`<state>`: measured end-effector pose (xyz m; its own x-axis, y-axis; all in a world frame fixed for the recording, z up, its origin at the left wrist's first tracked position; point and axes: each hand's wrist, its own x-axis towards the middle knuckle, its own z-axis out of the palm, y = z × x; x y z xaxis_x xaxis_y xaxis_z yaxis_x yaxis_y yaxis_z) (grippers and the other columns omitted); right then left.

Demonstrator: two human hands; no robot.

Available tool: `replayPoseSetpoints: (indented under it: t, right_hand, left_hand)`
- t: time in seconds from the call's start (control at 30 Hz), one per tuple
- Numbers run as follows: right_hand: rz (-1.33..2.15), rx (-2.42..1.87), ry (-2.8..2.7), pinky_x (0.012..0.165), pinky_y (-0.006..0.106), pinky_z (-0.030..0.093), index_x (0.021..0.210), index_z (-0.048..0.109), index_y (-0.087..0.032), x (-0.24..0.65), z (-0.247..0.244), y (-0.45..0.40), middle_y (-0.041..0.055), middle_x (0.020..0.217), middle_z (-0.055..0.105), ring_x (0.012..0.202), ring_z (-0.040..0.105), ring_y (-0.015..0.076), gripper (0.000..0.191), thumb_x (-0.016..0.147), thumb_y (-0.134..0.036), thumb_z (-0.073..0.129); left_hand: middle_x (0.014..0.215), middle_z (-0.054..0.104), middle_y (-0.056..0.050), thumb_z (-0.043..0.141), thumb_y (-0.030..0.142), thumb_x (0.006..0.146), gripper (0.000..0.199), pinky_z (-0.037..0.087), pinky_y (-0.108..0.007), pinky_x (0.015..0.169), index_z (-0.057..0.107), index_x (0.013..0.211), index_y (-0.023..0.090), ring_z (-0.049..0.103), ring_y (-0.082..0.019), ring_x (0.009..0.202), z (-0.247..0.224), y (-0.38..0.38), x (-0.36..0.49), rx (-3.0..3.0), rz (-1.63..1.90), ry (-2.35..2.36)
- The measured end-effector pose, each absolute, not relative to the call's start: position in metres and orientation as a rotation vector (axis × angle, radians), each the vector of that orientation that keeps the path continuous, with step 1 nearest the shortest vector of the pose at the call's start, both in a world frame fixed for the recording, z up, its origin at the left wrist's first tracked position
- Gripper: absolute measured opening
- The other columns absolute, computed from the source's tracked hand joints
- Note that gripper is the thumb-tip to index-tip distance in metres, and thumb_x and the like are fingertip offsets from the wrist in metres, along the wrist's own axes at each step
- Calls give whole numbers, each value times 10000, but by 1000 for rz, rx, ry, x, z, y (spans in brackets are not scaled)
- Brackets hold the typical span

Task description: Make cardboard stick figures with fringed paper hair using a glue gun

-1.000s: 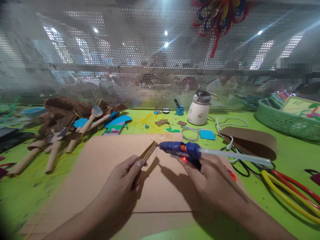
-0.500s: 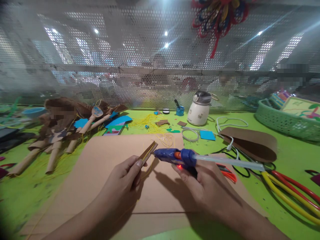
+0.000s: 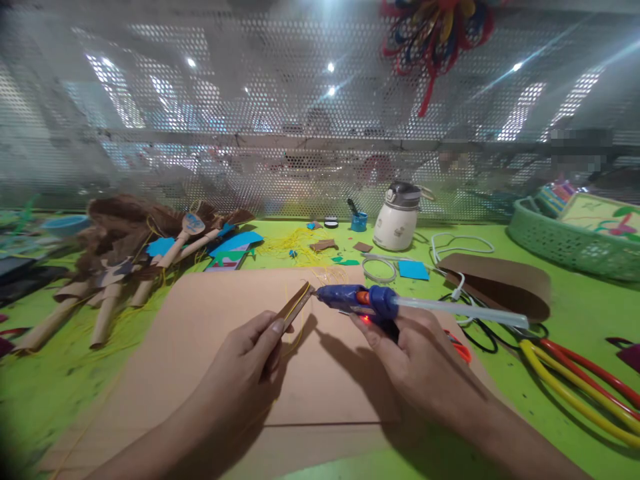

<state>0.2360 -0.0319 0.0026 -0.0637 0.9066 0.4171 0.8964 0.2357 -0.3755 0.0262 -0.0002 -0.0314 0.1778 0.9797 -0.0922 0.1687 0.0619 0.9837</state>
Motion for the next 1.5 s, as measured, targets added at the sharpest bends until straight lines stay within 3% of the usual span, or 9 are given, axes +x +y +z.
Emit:
replayPoseSetpoints:
  t: [0.27,0.47,0.73,0.87,1.03,1.23,1.43,1.5]
  right_hand:
    - [151,-1571,-2023,438,238,466,683,657,-208,231,3,-40,-10,578,659,482,581,162,282,843,-336,462]
    - [56,-1629,-1937,534,273,511,652,666,-196,238,0,-36,27,672,699,622,647,213,309,844,-350,479]
    - [48,-1665,-1894,427,253,452,625,642,-185,235,-2,-32,1,527,615,502,586,183,331,841,-373,476]
    - [51,-1644,-1873,455,264,470,719,683,-191,237,-1,-28,-5,570,634,536,602,192,295,845,-358,475]
    - [8,-1637,-1882,409,247,427,626,639,-193,238,-1,-32,-6,513,581,457,537,158,310,842,-347,479]
    - [34,-1642,-1944,428,250,439,606,624,-189,236,-4,-33,6,532,601,485,557,168,344,854,-362,459]
    - [5,-1681,-1839,360,257,367,668,664,-191,238,1,-31,-12,469,546,404,496,158,306,837,-370,482]
    - [24,-1656,-1849,384,254,395,685,667,-196,236,1,-33,-9,505,576,437,524,164,293,841,-358,480]
  left_hand:
    - [452,327,71,431,341,848,215,216,-191,358,474,712,181,306,-68,372,-25,-1,26,1235,952,1243]
    - [458,360,61,426,323,846,209,191,-187,357,488,711,175,303,-62,366,-25,0,27,1246,935,1264]
    - [473,352,54,430,315,825,192,218,-191,371,516,722,178,307,-74,388,-27,-2,26,1316,945,1229]
    - [495,357,47,436,310,817,193,229,-192,379,523,710,174,317,-77,406,-24,-2,26,1356,937,1242]
    - [522,391,29,459,294,798,162,242,-197,386,533,716,175,330,-84,428,-30,-1,24,1373,960,1227]
    - [524,408,22,463,287,791,153,240,-201,387,527,699,181,323,-86,432,-34,-1,23,1380,985,1215]
    - [537,406,21,444,264,791,153,239,-202,393,548,726,172,320,-89,439,-24,-3,25,1396,959,1252]
    - [547,408,17,435,256,794,160,245,-203,400,546,718,169,325,-91,449,-23,-3,26,1415,964,1272]
